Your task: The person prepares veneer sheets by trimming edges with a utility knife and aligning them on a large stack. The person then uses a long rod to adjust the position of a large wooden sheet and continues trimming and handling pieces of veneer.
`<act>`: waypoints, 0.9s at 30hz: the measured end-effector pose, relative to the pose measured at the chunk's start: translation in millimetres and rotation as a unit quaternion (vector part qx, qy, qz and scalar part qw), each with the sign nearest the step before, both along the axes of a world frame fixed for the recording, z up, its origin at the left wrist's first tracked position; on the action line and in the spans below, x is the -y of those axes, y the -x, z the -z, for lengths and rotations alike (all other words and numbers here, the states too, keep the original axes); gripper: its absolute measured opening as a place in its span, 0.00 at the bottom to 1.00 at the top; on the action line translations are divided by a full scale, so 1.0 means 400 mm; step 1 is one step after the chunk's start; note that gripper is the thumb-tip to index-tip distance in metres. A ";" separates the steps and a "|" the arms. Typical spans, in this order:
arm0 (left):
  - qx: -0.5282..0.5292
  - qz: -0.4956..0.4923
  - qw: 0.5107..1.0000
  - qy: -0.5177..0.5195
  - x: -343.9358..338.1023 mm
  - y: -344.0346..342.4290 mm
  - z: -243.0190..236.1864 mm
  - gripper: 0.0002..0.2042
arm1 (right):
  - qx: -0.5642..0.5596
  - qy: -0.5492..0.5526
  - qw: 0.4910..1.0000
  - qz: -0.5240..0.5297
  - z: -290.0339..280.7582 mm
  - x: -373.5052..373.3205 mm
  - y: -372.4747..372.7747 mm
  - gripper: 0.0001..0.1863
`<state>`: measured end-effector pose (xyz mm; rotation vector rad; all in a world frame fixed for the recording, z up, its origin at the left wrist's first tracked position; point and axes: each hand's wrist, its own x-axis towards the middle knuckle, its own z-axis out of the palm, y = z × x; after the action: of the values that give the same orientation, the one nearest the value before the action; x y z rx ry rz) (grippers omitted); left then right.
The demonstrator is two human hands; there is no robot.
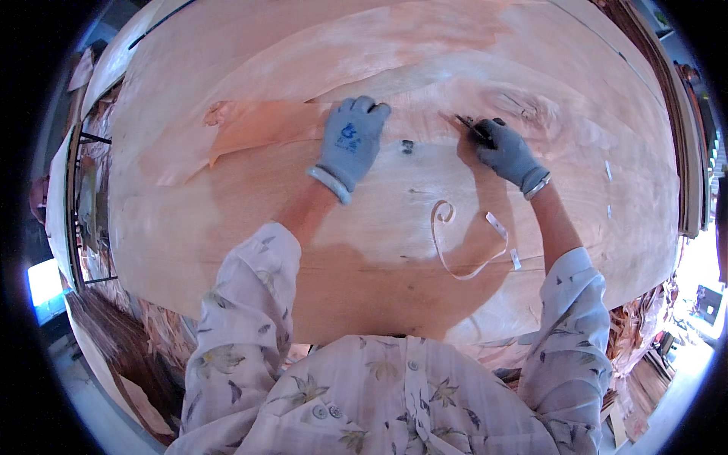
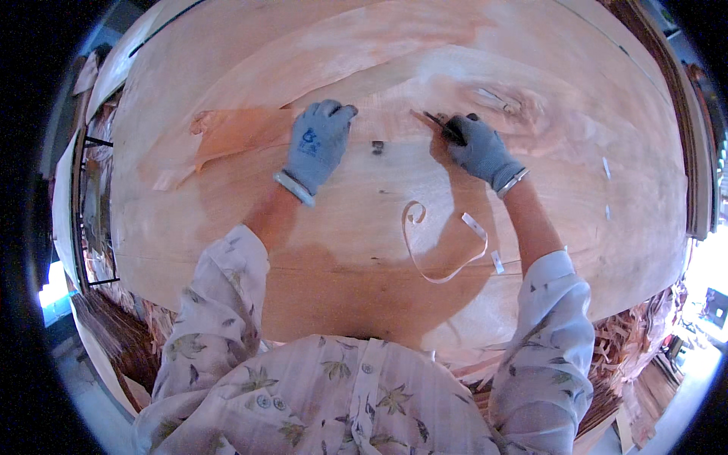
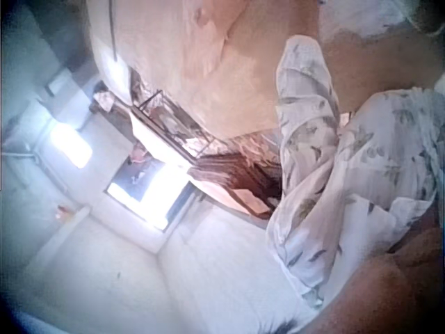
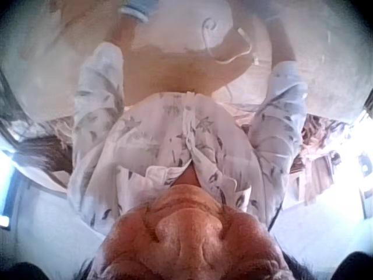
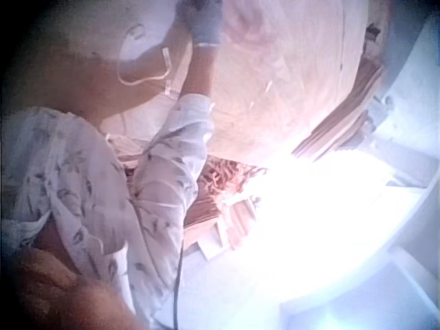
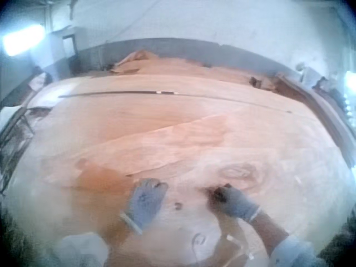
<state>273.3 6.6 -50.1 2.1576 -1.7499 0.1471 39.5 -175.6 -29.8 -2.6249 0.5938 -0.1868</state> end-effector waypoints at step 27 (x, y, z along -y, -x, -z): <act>-0.182 -0.285 0.941 -0.021 0.045 0.056 0.011 0.26 | -0.232 0.124 0.953 -0.148 -0.140 0.140 0.027 0.15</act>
<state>251.1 -11.4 -54.6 2.4703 -0.9090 -0.1407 28.6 -231.6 26.4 -2.9797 0.3245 0.4912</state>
